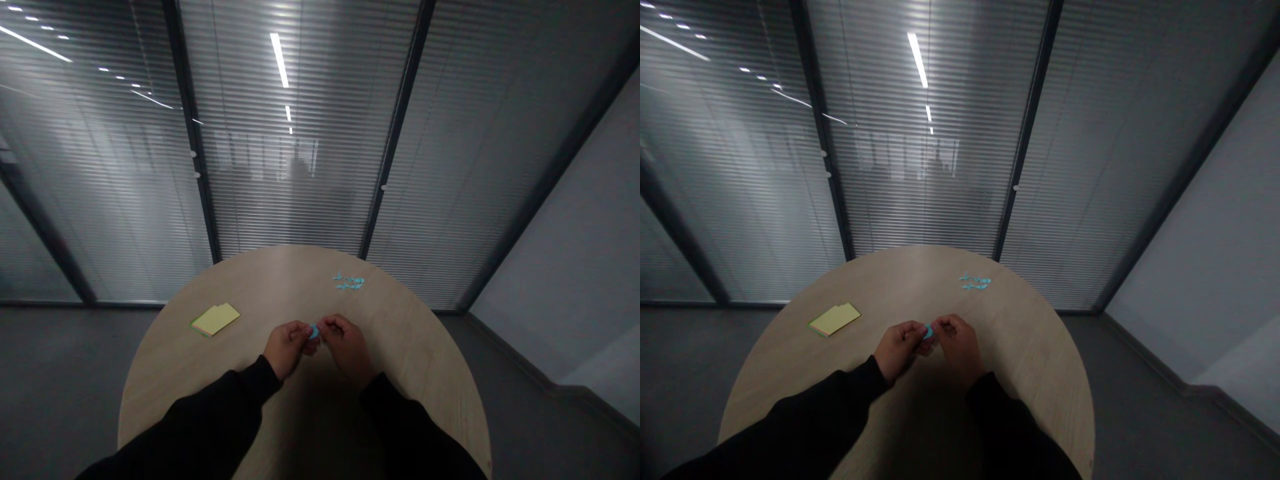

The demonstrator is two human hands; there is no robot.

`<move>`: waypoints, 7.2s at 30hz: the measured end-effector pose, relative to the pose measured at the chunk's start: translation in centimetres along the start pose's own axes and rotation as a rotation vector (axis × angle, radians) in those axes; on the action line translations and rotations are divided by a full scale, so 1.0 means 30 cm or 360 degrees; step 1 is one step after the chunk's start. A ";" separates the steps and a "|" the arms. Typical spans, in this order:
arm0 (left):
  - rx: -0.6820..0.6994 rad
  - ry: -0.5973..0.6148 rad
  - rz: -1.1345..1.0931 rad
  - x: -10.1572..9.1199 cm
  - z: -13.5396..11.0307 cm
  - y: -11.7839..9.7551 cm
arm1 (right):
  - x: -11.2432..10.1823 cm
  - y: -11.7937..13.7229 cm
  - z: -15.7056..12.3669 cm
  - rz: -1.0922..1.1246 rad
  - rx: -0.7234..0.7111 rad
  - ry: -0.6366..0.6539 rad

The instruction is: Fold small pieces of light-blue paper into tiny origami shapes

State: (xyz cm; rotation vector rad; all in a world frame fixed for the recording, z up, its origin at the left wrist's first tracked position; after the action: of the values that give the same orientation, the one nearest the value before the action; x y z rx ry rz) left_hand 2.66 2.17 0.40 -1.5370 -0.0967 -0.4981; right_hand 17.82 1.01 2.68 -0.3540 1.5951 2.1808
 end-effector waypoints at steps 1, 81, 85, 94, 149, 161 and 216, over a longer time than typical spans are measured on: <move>0.0029 0.0011 0.0067 0.003 -0.001 -0.005 | 0.002 -0.003 0.000 0.0006 0.0025 0.0027; -0.0010 0.0148 0.0052 -0.042 0.034 0.009 | -0.044 0.029 -0.015 -0.0528 -0.0880 0.0089; -0.0040 0.0162 0.0095 -0.032 0.027 -0.002 | -0.049 0.043 -0.017 -0.0536 -0.0890 0.0115; -0.0034 0.0149 0.0104 -0.036 0.028 0.005 | -0.051 0.031 -0.013 -0.0576 -0.0843 0.0116; -0.0015 0.0227 -0.0137 -0.029 0.023 0.006 | -0.040 0.032 -0.024 -0.0733 -0.0989 -0.0023; 0.0100 0.0166 0.0024 -0.007 0.005 0.000 | -0.029 0.066 -0.029 -0.0947 -0.0959 -0.0015; 0.0197 0.0067 0.0194 -0.009 0.000 -0.016 | 0.055 -0.025 -0.017 0.0450 0.0074 0.0204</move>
State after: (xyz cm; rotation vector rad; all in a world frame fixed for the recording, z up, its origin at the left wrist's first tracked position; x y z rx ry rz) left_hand 2.23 2.27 0.76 -1.4015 -0.0009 -0.4194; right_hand 16.69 1.03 1.16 -0.2725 1.8606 2.3640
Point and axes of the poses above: each hand's wrist, its own z-axis towards the middle knuckle, its own x-axis out of the palm, y = z × x, the point moved 3 cm from there along z, towards the middle knuckle, and after that the axes turned 12 degrees about -z, right-handed, at the moved point
